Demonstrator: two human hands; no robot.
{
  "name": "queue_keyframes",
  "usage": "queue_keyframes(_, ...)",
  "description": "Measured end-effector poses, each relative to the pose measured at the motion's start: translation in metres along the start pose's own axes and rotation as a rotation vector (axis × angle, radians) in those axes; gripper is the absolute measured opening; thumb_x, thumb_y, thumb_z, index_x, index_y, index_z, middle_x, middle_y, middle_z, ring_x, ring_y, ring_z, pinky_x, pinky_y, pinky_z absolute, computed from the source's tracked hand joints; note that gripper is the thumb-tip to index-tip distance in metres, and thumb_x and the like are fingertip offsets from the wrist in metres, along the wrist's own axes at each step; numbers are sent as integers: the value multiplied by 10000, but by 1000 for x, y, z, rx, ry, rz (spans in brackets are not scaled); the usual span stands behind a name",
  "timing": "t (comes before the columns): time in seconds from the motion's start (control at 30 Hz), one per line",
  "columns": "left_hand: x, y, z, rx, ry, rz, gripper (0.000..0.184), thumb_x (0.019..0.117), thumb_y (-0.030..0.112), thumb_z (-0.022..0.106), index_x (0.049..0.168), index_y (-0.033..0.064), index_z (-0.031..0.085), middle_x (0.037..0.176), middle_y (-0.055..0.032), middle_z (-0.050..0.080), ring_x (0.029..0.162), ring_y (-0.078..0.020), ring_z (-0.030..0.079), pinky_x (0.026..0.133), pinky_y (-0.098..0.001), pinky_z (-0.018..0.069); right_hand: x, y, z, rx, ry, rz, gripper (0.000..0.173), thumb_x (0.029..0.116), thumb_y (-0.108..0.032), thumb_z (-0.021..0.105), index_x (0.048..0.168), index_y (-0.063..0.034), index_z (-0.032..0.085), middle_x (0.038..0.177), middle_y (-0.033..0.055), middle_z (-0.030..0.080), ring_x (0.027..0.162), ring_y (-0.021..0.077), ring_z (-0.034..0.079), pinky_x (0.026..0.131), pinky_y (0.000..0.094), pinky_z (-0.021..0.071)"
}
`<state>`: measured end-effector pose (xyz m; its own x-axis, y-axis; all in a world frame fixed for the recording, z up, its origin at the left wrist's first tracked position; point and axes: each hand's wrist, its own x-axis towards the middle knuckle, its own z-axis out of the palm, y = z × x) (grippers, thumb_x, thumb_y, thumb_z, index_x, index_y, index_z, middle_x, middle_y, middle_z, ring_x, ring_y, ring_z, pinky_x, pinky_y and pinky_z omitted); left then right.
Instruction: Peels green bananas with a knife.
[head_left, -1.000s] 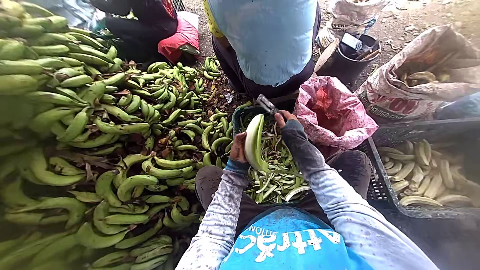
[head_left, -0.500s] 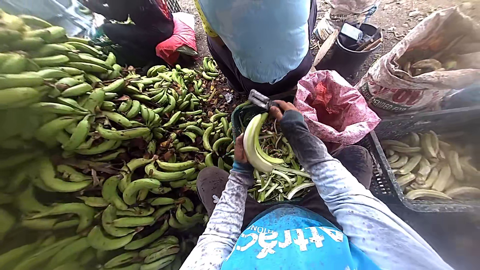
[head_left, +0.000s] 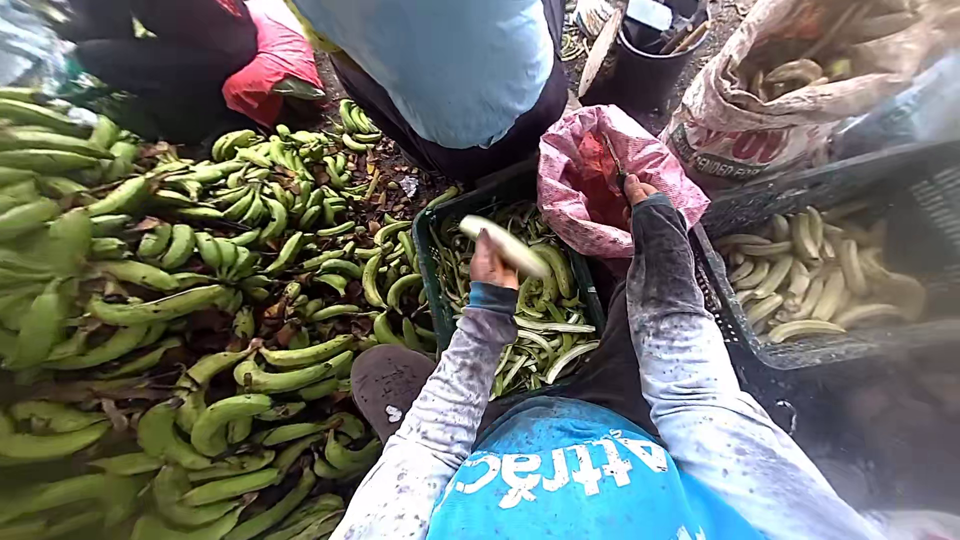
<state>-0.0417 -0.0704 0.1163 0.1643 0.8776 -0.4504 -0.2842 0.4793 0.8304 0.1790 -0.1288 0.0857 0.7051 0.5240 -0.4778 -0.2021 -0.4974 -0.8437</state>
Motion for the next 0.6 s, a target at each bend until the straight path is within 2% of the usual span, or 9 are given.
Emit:
queue_keyframes(0.07, -40, 20, 38, -33, -425, 69, 454, 1132, 355, 225, 1383, 44, 441, 1167, -84, 627, 1036, -166, 646, 925, -337, 543, 7, 18, 1, -34, 97, -177, 526, 1127, -368, 365, 1336, 75, 557, 1212, 246, 610, 993, 207, 605, 930, 367, 480)
queue_keyframes(0.1, -47, 25, 47, 1, -574, 97, 475, 1130, 346, 208, 1435, 33, 393, 1236, -83, 629, 1087, -164, 653, 954, -330, 536, 8, 25, 2, -80, 146, -286, 530, 1119, -358, 375, 1327, 83, 585, 1254, 272, 646, 1105, 240, 657, 991, 393, 512)
queue_keyframes(0.13, -45, 24, 53, 74, -643, 111, 485, 1126, 321, 218, 1478, 20, 362, 1302, -90, 613, 1128, -162, 641, 978, -330, 523, -3, 14, -8, -107, 36, -233, 522, 1130, -327, 346, 1414, 78, 513, 1397, 275, 573, 1286, 269, 581, 1112, 421, 438)
queue_keyframes(0.17, -34, 16, 55, 179, -630, 110, 477, 1120, 281, 244, 1492, 11, 369, 1320, -101, 611, 1128, -163, 639, 971, -338, 523, -7, 5, -14, -104, -21, -158, 525, 1131, -336, 351, 1428, 68, 506, 1435, 278, 542, 1338, 303, 537, 1143, 463, 390)
queue_keyframes(0.27, 41, -44, 33, 696, -388, 5, 421, 1123, 211, 340, 1450, -35, 437, 1261, -208, 615, 1038, -250, 649, 889, -400, 538, 16, 12, -8, -20, -47, -128, 484, 1121, -283, 404, 1381, 108, 518, 1374, 315, 543, 1262, 321, 543, 1106, 435, 389)
queue_keyframes(0.37, 95, -116, -15, 1380, -320, -196, 493, 1087, 276, 474, 1436, -72, 470, 1366, -323, 566, 1271, -436, 570, 1068, -583, 447, 21, 13, 3, -8, -62, -159, 463, 1107, -246, 448, 1394, 112, 508, 1368, 320, 553, 1262, 335, 548, 1106, 439, 394)
queue_keyframes(0.43, 91, -148, -32, 1724, -374, -271, 628, 1036, 412, 554, 1436, -66, 487, 1428, -324, 522, 1338, -457, 520, 1099, -618, 413, 13, 5, 7, -48, -109, -168, 479, 1105, -271, 462, 1428, 80, 497, 1414, 301, 549, 1345, 347, 531, 1155, 465, 377)
queue_keyframes(0.5, 85, -166, -38, 1890, -370, -271, 751, 983, 498, 605, 1489, -33, 447, 1495, -308, 463, 1364, -460, 492, 1098, -639, 402, 12, 4, 16, -56, -114, -199, 464, 1096, -282, 490, 1407, 60, 530, 1390, 283, 572, 1334, 338, 537, 1152, 468, 381)
queue_keyframes(0.6, 83, -160, -38, 1903, -352, -299, 713, 978, 499, 609, 1485, 16, 475, 1478, -267, 504, 1363, -424, 506, 1095, -632, 404, 12, 11, 23, -223, -40, -280, 501, 1060, -458, 497, 1355, -77, 632, 1299, 196, 669, 1255, 330, 613, 1077, 563, 438)
